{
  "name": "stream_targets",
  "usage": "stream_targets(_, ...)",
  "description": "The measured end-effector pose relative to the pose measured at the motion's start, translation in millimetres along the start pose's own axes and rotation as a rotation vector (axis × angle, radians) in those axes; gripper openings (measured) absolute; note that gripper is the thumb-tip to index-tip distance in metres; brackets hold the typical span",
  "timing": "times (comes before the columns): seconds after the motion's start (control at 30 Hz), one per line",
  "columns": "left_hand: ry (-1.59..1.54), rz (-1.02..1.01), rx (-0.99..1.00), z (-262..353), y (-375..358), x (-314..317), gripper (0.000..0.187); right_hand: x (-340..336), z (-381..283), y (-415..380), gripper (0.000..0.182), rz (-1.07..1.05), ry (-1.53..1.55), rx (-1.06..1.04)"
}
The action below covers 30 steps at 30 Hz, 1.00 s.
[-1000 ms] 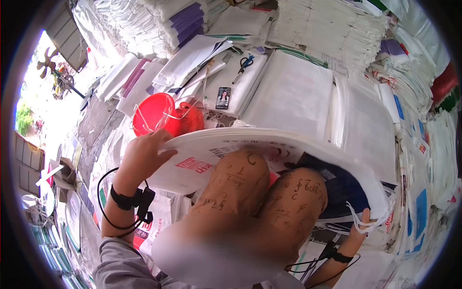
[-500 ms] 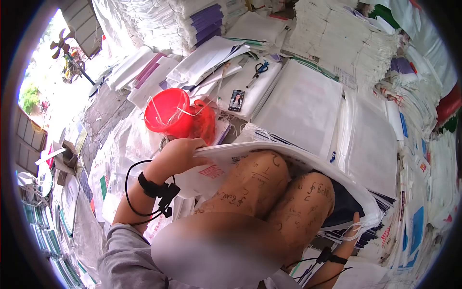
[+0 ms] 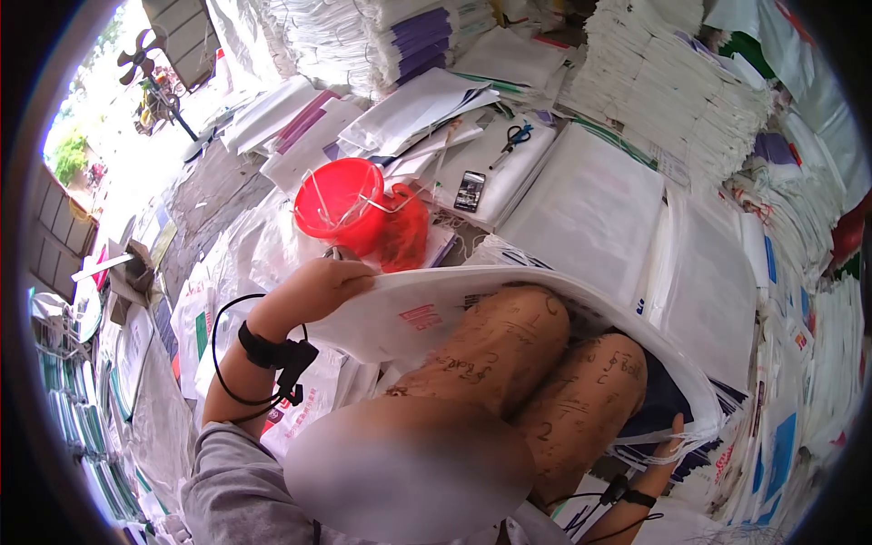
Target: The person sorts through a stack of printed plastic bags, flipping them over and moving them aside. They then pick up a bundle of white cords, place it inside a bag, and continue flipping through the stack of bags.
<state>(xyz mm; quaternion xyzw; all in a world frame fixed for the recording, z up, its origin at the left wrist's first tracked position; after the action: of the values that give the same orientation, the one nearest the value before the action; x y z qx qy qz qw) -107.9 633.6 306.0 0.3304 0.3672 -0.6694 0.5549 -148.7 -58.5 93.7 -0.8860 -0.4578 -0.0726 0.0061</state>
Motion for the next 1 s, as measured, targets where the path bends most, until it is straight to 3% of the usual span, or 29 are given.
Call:
stream_targets(0.07,-0.021,0.017,-0.127,-16.2,-8.0,-6.7,0.019,-0.3,2.9,-1.0,0.060,-0.002,0.002,0.011)
stream_targets(0.3,-0.202,0.132,-0.136,-24.0,-21.6,-8.3,0.017,-1.9,12.0,-11.7,0.061,-0.014,0.015,0.049)
stream_targets(0.37,0.028,0.279,0.212,-3.5,-25.8,-10.2,0.021,-3.9,13.9,-14.9,0.061,-0.014,0.019,0.058)
stream_targets(0.5,0.159,0.356,0.351,18.4,-30.6,-8.9,0.022,-4.3,15.0,-18.3,0.062,-0.019,0.019,0.065)
stream_targets(0.57,0.243,0.357,0.361,24.5,-33.7,-5.8,0.014,-4.5,14.3,-18.2,0.062,-0.021,0.021,0.065)
stream_targets(0.77,0.341,0.171,0.348,17.6,-35.6,11.9,0.010,-4.2,13.3,-21.1,0.063,-0.027,0.028,0.069)
stream_targets(0.9,0.262,0.154,0.332,18.3,-42.6,12.9,0.012,-4.0,13.1,-20.7,0.063,-0.030,0.030,0.074)
stream_targets(0.97,0.302,-0.021,0.112,1.1,-43.5,20.2,0.014,-3.8,13.5,-20.6,0.063,-0.039,0.033,0.079)
stream_targets(1.0,0.301,-0.023,0.110,-8.4,-45.6,21.9,0.014,-4.5,13.6,-20.2,0.064,-0.040,0.034,0.081)
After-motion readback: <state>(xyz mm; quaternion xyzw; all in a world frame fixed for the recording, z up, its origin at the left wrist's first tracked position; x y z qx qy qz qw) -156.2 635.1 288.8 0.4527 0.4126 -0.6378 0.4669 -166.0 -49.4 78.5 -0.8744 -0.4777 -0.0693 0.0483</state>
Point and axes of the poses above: each hand's wrist, its own y-axis towards the middle knuckle, its own x-axis out of the palm, z = x × y, the point moved 7 cm from there along y, towards the middle knuckle, and after that the axes turned 6 degrees about -x, right-handed, at the moved point
